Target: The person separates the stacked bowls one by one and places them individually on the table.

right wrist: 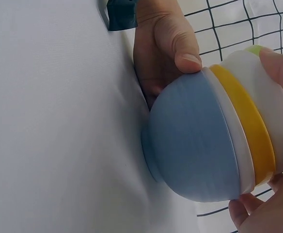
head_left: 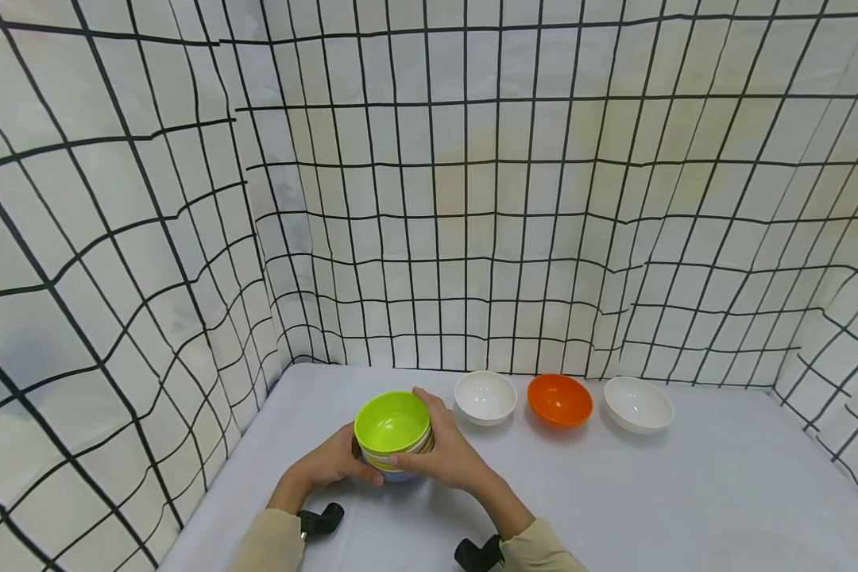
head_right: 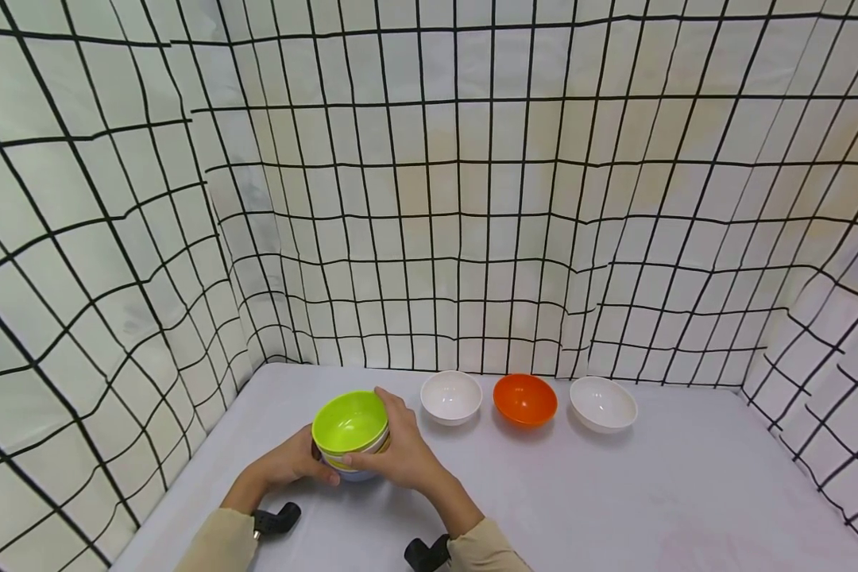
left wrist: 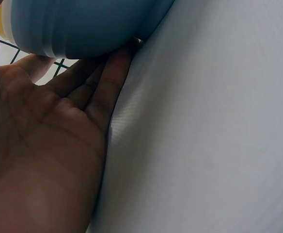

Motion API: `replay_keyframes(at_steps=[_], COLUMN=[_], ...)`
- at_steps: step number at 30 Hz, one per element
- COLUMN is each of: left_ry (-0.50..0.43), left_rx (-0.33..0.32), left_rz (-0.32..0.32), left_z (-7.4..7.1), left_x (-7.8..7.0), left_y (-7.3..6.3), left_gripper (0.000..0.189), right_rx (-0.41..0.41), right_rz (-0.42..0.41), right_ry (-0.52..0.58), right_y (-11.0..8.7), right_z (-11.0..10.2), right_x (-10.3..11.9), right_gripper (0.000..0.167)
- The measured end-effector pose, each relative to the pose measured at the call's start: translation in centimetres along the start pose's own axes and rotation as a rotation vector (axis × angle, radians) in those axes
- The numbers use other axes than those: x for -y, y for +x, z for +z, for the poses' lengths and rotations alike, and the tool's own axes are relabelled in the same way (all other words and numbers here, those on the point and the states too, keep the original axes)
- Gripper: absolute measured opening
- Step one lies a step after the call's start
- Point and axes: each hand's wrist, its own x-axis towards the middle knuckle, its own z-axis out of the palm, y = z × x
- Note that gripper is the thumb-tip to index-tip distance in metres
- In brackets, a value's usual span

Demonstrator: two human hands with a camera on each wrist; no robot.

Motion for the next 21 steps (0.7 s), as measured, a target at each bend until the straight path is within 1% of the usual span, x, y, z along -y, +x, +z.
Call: replay_keyframes(at_steps=[6,12,16,21], left_ry=[-0.004,-0.003,-0.013,-0.016], left_rx=[0.002,0.006,0.012,0.005], left_rz=[-0.001,0.008,-0.001,-0.007], left_z=[0.0,-0.1,-0.1,0.0], left_x=[-0.1,-0.1,0.0,0.0], left_y=[0.0,0.0,0.0,0.0], left_gripper=[0.095,0.095,0.094,0.094], right_rx=[-0.014,-0.029,-0.044,-0.079], right_rz=[0.029,0.052,0.055,0.084], right_ry=[0.021,0.031,0.044,0.036], right_y=[0.1,0.2,0.3,0.4], right_z=[0.2,0.4,0.7,1.1], right_x=[0.0,0.0,-0.1,0.0], right_gripper=[0.115,0.115,0.116,0.117])
